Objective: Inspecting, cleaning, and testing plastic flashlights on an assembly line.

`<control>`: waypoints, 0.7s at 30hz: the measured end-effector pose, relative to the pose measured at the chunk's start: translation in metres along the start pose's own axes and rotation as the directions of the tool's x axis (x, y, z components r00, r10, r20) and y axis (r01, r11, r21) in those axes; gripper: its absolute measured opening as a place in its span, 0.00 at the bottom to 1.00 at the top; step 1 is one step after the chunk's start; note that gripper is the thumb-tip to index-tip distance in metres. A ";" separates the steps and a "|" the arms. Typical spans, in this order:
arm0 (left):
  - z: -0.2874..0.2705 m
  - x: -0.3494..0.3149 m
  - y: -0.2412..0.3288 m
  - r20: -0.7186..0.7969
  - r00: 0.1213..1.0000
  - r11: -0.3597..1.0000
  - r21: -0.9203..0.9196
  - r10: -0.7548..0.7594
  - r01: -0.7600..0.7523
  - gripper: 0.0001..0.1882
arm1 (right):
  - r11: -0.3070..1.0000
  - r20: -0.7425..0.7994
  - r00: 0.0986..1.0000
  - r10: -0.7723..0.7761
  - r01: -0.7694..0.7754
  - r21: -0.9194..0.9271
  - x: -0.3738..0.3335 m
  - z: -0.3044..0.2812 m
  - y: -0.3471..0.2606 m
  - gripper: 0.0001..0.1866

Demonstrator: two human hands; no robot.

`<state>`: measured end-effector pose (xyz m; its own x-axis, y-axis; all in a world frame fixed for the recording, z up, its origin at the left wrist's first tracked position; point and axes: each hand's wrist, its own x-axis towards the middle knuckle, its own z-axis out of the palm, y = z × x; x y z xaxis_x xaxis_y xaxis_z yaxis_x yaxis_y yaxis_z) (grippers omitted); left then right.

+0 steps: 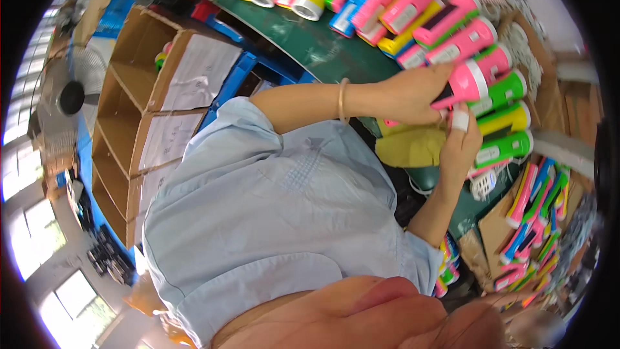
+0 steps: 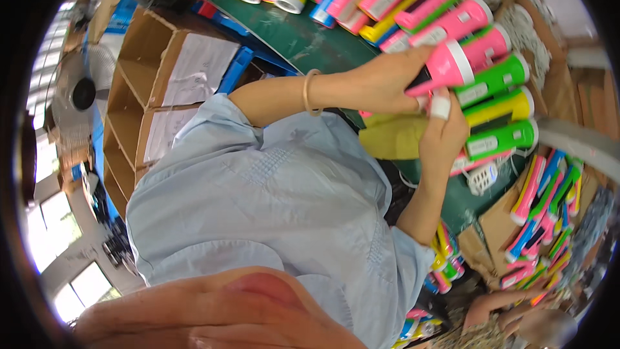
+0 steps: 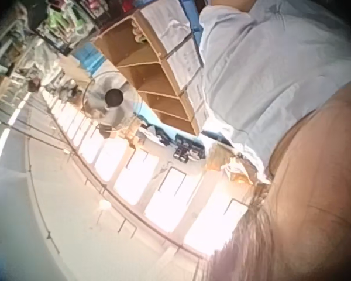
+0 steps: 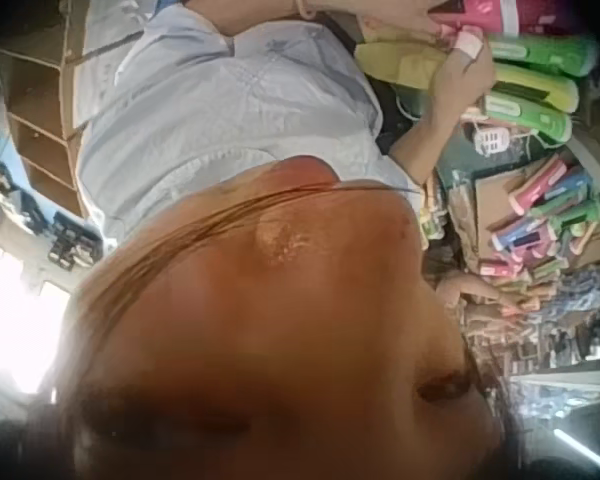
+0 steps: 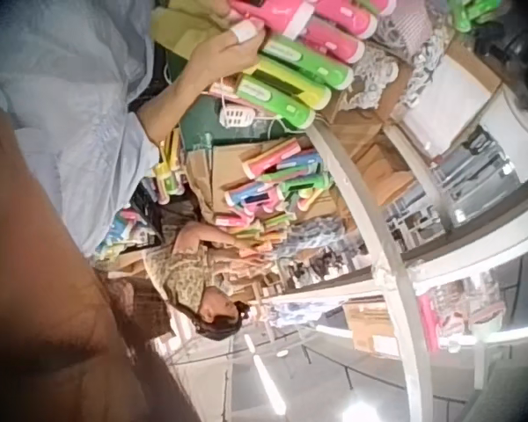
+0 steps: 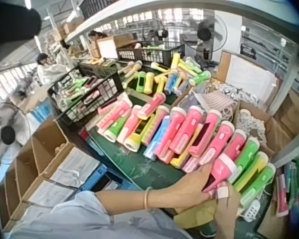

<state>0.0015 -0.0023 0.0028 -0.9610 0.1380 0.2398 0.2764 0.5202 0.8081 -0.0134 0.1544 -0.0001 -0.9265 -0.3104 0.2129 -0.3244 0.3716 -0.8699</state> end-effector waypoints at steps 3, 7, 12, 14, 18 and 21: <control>-0.039 0.013 -0.022 -0.194 0.981 1.000 0.030 0.009 -0.003 0.48 | 0.869 -0.124 0.957 0.262 -0.178 0.461 -0.008 -0.005 -0.008 0.12; -0.145 0.040 -0.027 -0.431 0.901 0.852 0.450 -0.057 0.269 0.44 | 0.936 -0.124 0.978 0.168 -0.119 0.331 0.001 -0.021 -0.010 0.13; -0.298 0.050 -0.115 -0.805 0.547 0.741 0.510 0.232 0.436 0.28 | 0.743 -0.122 0.936 0.331 -0.180 0.644 -0.007 -0.086 0.022 0.11; -0.380 0.012 -0.135 -0.953 0.283 0.673 0.280 0.109 0.684 0.30 | 0.788 -0.224 0.931 0.287 -0.097 0.608 -0.011 -0.105 0.005 0.22; -0.528 -0.057 -0.179 -0.715 0.241 -0.005 0.324 -0.657 0.946 0.39 | 0.821 -0.428 0.903 0.036 0.217 0.527 -0.013 -0.146 -0.027 0.28; -0.434 -0.002 -0.111 -0.566 0.511 0.589 0.055 -0.647 0.806 0.33 | 0.880 -0.497 0.863 -0.093 0.305 0.364 -0.025 -0.190 -0.038 0.28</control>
<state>-0.0214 -0.4261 0.1455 -0.6624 -0.7429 -0.0960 -0.6129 0.4639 0.6396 -0.0144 0.3142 0.1117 -0.8640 0.1319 0.4859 -0.4983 -0.0864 -0.8627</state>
